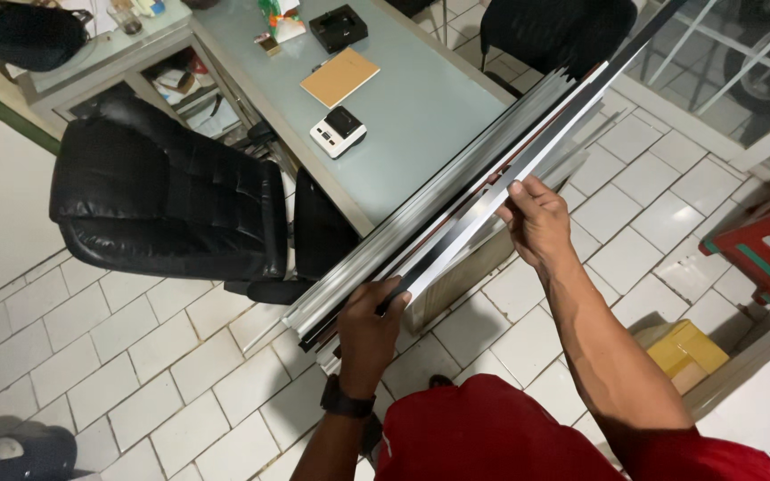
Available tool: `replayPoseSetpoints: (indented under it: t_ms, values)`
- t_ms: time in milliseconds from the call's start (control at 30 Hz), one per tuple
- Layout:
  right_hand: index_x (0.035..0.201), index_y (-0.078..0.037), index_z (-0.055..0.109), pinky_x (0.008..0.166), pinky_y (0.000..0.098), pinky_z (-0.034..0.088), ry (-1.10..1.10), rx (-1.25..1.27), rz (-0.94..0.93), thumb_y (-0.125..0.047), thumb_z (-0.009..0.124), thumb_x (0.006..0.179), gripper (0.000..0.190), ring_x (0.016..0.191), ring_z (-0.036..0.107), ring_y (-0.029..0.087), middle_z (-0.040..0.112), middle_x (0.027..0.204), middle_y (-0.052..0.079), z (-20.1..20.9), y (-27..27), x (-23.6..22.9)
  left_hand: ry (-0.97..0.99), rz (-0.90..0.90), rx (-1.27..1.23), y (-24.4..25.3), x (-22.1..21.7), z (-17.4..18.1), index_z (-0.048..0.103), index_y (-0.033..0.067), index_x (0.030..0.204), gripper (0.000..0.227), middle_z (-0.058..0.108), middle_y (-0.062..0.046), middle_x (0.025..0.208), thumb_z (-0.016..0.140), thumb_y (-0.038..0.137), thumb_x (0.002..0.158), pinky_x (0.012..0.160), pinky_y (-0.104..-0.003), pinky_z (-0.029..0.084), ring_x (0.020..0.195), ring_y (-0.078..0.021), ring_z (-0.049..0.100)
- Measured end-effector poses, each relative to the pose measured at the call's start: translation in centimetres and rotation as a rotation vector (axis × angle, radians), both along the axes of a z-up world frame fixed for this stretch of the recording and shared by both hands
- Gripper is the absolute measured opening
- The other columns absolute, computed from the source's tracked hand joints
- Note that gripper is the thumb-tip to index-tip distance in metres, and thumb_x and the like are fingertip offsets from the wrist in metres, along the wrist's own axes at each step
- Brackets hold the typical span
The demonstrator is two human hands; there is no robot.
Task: The person picks up aluminum profiles from a desk and places them into a vertical storage rack by hand.
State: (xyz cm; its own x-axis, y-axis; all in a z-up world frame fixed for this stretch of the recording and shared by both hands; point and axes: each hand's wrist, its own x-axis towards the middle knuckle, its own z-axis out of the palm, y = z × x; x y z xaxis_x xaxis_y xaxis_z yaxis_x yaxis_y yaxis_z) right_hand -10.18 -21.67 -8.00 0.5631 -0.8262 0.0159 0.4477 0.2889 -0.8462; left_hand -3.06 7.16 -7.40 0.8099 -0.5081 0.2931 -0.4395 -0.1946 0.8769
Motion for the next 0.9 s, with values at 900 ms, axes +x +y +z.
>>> replayPoseSetpoints:
  t_ms: [900]
  values:
    - [0.117, 0.001, 0.071, 0.088, 0.0418, 0.067, -0.109, -0.072, -0.093, -0.008, 0.075, 0.091, 0.028, 0.096, 0.076, 0.026, 0.074, 0.105, 0.019, 2.5, -1.2, -2.1, 0.256, -0.073, -0.085, -0.8, -0.8, 4.3, 0.081, 0.0003, 0.102, 0.026, 0.077, -0.018, 0.092, 0.086, 0.017, 0.083, 0.067, -0.040, 0.063, 0.085, -0.0320, 0.077]
